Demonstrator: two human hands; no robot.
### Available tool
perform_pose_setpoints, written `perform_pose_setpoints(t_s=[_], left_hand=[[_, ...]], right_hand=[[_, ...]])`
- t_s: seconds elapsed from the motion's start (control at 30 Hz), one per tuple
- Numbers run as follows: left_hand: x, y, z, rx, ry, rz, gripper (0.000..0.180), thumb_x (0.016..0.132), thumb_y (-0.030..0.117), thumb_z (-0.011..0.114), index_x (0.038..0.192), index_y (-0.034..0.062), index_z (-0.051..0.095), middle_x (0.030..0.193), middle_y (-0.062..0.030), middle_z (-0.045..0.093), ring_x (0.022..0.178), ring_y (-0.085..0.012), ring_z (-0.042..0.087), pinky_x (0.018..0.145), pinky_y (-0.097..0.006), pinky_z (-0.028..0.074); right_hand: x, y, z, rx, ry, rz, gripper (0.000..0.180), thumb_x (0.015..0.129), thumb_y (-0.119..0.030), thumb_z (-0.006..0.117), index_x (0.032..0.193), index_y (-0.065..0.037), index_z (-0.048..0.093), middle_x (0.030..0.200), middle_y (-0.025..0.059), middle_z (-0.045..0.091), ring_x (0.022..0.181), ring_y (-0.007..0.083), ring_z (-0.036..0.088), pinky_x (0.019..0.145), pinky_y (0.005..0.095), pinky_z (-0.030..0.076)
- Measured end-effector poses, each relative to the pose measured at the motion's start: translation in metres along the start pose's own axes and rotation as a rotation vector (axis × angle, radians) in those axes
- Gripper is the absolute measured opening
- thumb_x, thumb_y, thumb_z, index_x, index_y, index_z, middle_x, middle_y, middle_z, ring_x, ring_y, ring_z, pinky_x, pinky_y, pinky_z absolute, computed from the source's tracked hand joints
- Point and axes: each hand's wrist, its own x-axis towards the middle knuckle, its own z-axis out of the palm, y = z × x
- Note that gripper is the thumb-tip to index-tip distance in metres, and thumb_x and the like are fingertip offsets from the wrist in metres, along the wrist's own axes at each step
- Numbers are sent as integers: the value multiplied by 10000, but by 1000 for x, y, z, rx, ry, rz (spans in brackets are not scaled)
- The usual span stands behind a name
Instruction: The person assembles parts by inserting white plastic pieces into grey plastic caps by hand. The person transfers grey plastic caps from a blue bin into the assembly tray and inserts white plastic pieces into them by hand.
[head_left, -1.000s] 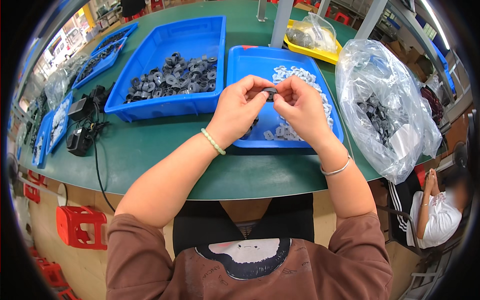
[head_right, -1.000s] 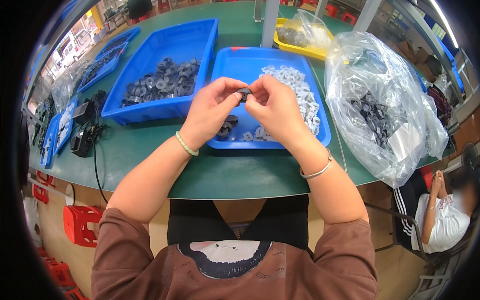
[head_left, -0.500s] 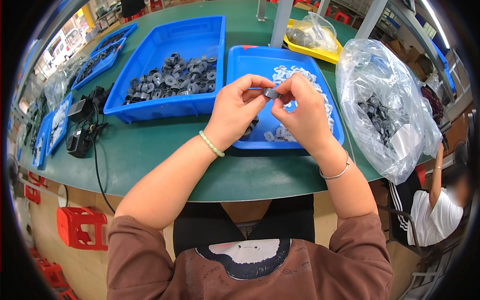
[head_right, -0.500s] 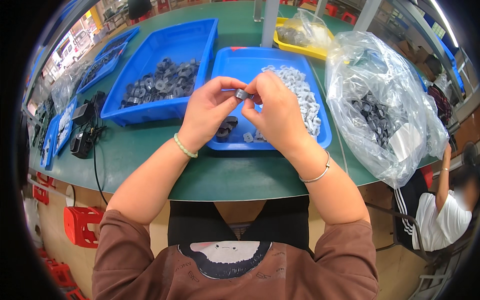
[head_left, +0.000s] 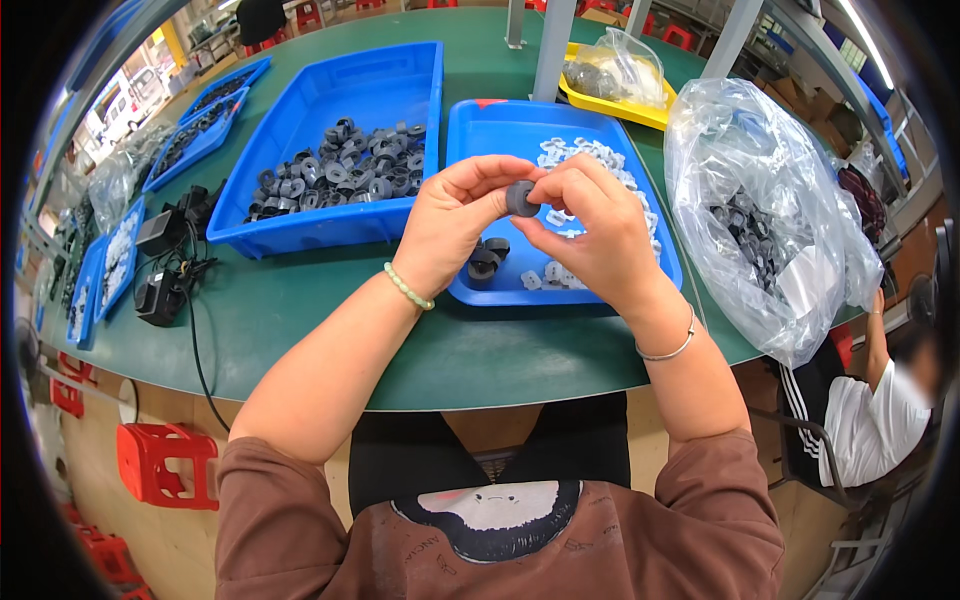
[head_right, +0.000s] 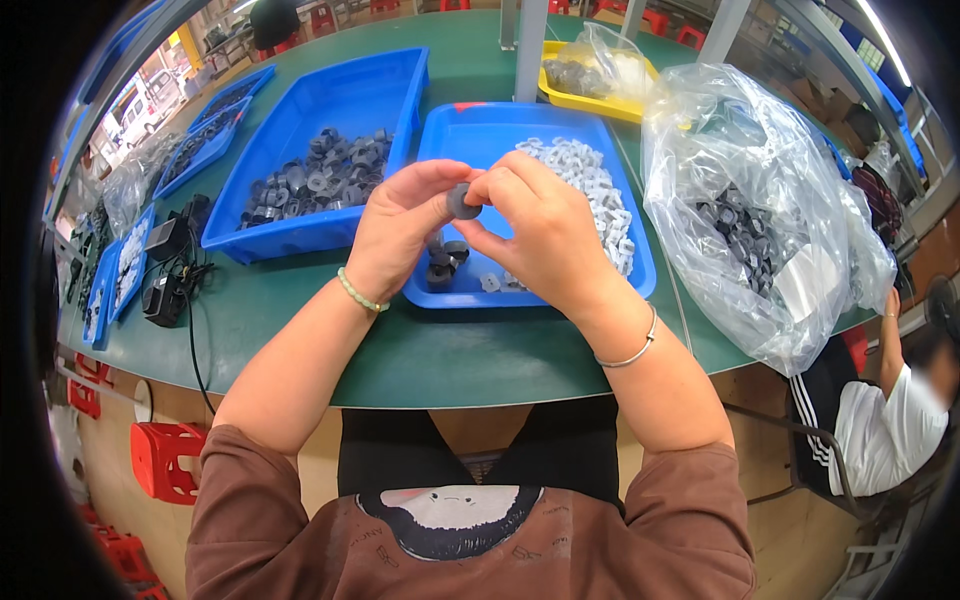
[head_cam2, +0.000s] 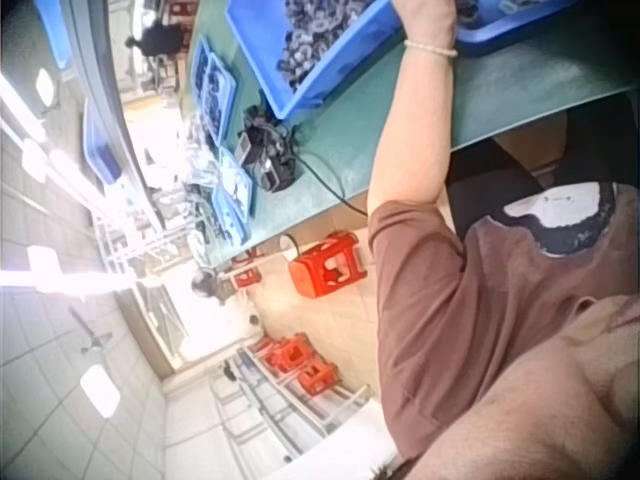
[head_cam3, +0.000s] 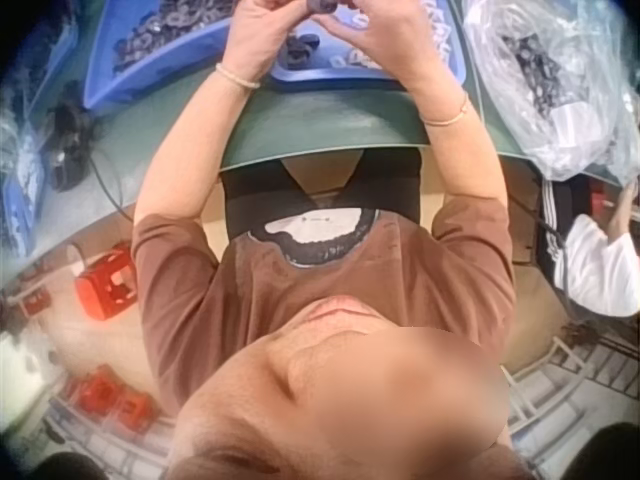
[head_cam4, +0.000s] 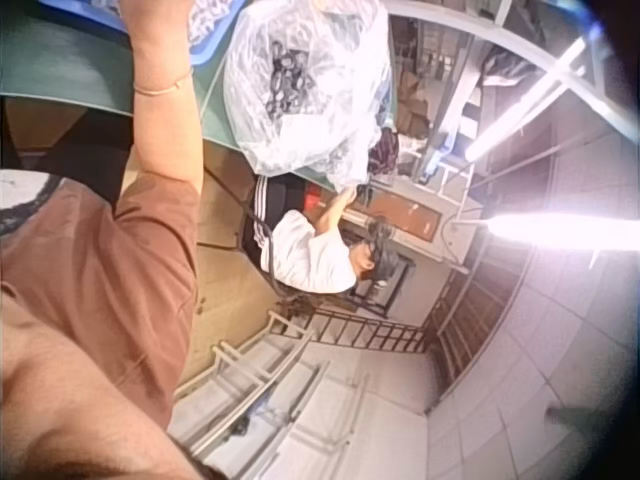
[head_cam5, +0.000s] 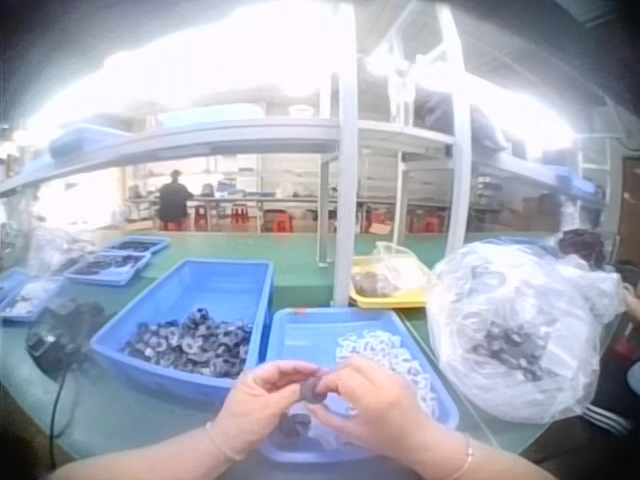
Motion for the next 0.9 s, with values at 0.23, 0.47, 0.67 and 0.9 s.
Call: perform_pose_setpoints(t_s=[0.23,0.47,0.67,0.9], left_hand=[[2,1,3,113,-17,33,220,937,10,580,1148,-18,634,1121,-91,673,1068,-145,623,927,-300,520],[-4,12,2,992,-166,210,265,882,108,662,1127,7,648,1053,-123,671,998,-241,640,855,-336,515],[-15,15,2,1496,-345,35,256,804,150,702,1033,39,675,971,-142,655,976,-313,598,859,-404,489],[-16,9,-1,1578,-262,333,161,782,127,703,918,41,699,928,-118,670,922,-308,615,831,-409,494]], right_hand=[[0,6,-4,8,14,48,213,710,8,745,868,-34,607,816,71,601,722,197,630,628,298,511],[-7,35,-111,-593,540,485,201,801,-18,651,1001,-28,663,978,87,673,785,207,648,742,322,513],[-4,37,-102,-711,266,296,215,807,-20,622,1015,-34,677,1018,154,662,1017,318,607,917,399,460],[-22,66,-16,-391,-415,221,205,798,-51,695,1003,-39,692,926,147,637,882,322,625,815,387,501]])
